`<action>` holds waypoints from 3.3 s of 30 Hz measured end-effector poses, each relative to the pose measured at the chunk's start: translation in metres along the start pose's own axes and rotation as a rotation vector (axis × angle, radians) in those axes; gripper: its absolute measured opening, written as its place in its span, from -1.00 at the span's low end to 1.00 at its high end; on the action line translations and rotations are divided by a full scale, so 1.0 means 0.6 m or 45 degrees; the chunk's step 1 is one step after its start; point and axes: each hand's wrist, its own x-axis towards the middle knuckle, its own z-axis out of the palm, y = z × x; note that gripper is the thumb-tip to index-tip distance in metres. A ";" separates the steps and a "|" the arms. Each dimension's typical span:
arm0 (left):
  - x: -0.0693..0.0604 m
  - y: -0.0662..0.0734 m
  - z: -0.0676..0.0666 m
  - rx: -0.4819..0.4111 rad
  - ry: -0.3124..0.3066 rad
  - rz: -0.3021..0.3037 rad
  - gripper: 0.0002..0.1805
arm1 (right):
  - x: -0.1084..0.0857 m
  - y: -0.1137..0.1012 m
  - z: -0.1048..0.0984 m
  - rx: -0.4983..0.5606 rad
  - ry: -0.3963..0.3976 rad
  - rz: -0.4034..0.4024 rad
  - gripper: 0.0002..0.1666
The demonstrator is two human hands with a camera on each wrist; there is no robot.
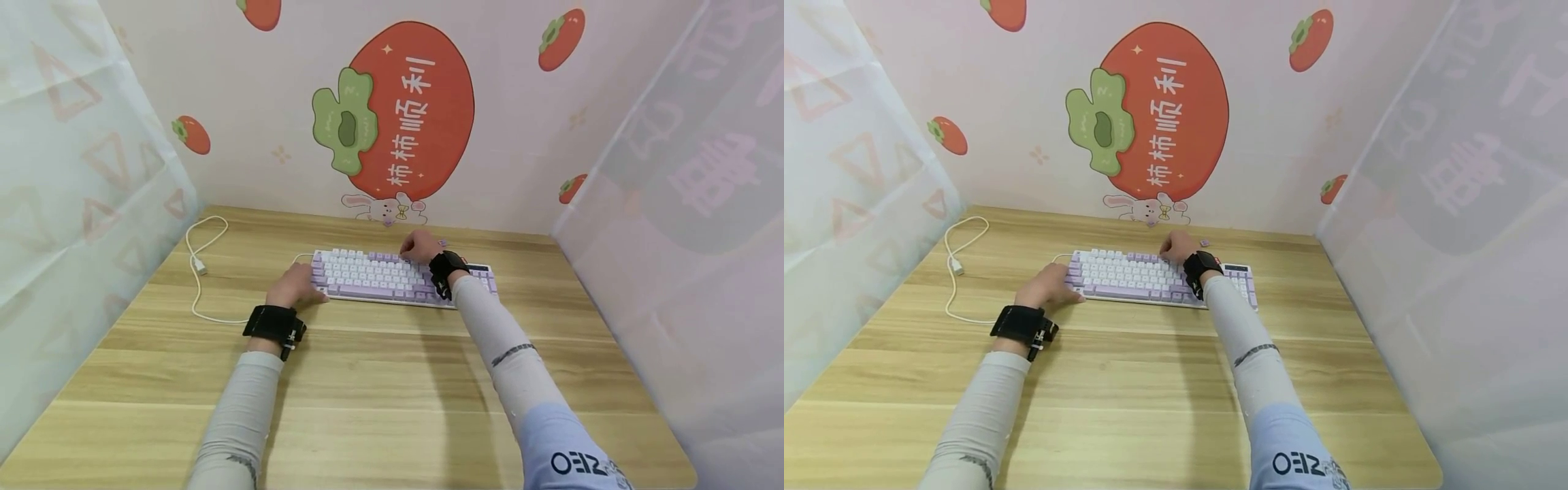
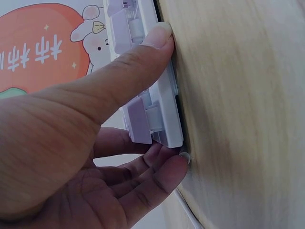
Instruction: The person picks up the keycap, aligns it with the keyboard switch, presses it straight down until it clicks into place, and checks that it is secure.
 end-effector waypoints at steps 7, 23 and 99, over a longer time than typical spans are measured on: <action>-0.002 0.001 0.000 0.011 -0.003 0.005 -0.31 | -0.004 -0.004 0.002 0.061 0.019 -0.012 -0.75; -0.003 0.002 0.000 -0.011 -0.007 0.009 -0.30 | -0.033 -0.012 -0.009 0.202 0.097 -0.271 -0.58; -0.006 0.006 -0.003 0.046 0.017 0.001 -0.46 | -0.032 0.010 -0.059 -0.044 -0.084 0.023 -0.85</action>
